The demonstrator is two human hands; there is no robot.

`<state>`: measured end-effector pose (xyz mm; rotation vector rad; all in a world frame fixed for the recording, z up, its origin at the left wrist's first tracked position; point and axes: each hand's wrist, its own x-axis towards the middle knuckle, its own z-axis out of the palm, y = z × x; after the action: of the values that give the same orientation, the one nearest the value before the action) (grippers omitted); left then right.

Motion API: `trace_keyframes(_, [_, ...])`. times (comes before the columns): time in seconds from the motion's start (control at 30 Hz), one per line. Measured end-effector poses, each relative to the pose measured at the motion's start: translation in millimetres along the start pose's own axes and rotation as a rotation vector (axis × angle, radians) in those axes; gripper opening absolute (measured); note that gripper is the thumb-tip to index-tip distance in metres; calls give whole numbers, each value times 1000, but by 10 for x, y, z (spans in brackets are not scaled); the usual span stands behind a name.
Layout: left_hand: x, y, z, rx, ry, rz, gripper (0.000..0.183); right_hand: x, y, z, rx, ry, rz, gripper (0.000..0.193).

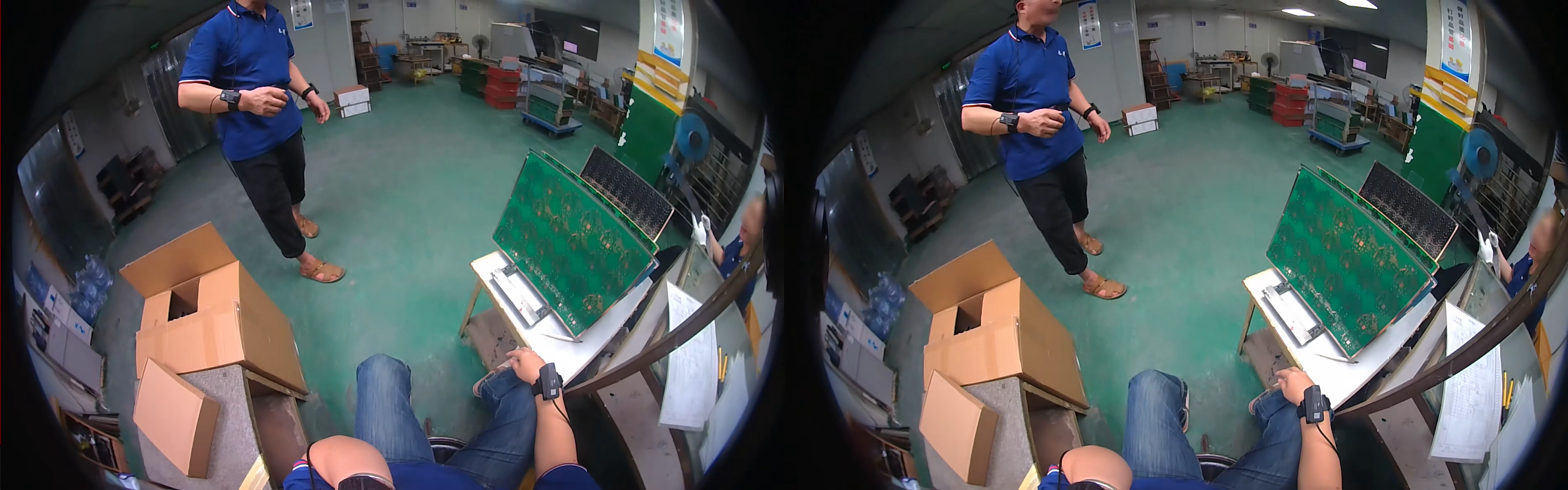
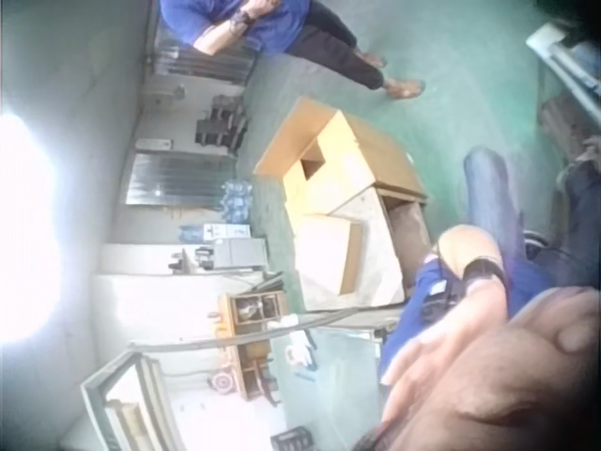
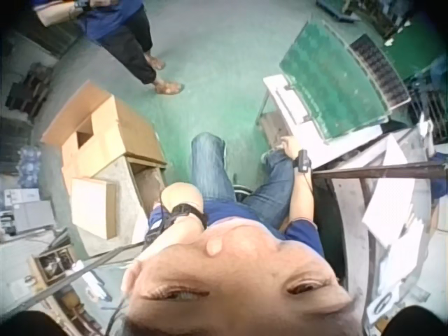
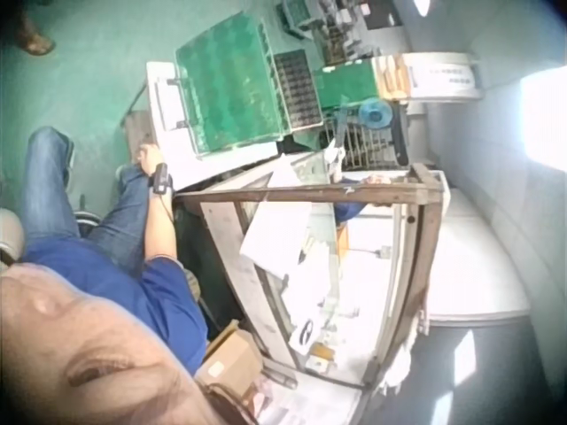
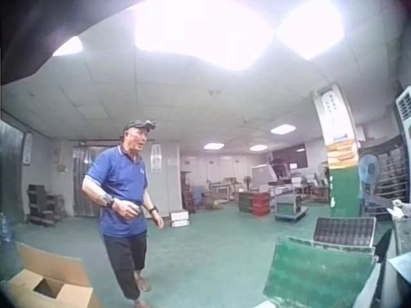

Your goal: The recorder inspects a large green printed circuit board (PCB), reviews related paperwork, and consults with colleagues on a fabrication floor.

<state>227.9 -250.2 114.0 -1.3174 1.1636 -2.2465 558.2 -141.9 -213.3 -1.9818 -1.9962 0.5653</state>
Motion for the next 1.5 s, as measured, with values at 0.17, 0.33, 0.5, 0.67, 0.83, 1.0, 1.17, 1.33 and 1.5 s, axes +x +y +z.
trace_keyframes(0.17, [-197,-62,-52,42,82,141,38,-29,1,-46,3,-11,25,24])
trace_keyframes(0.33, [-236,101,-136,489,-53,134,50,-14,52,-1,1,5,4,25])
trace_keyframes(0.5, [-653,170,-277,-663,99,95,40,-18,-1,-48,24,-15,18,24])
trace_keyframes(0.67, [-724,-96,-871,798,-927,-1123,39,-58,90,-31,26,-24,45,24])
trace_keyframes(0.83, [-314,213,-475,-377,131,-1536,51,62,-30,-37,14,-43,-23,24])
trace_keyframes(1.0, [-292,151,-398,-742,55,-1296,46,23,69,-1,16,21,-16,25])
trace_keyframes(1.17, [-390,-42,-489,-802,-163,-1177,47,-28,180,24,2,1,5,25])
trace_keyframes(1.33, [-293,-30,-657,-111,-502,-983,32,87,55,43,46,-38,-29,24])
trace_keyframes(1.5, [-739,-292,-791,582,-1283,-1166,26,-42,193,-1,53,69,-87,22])
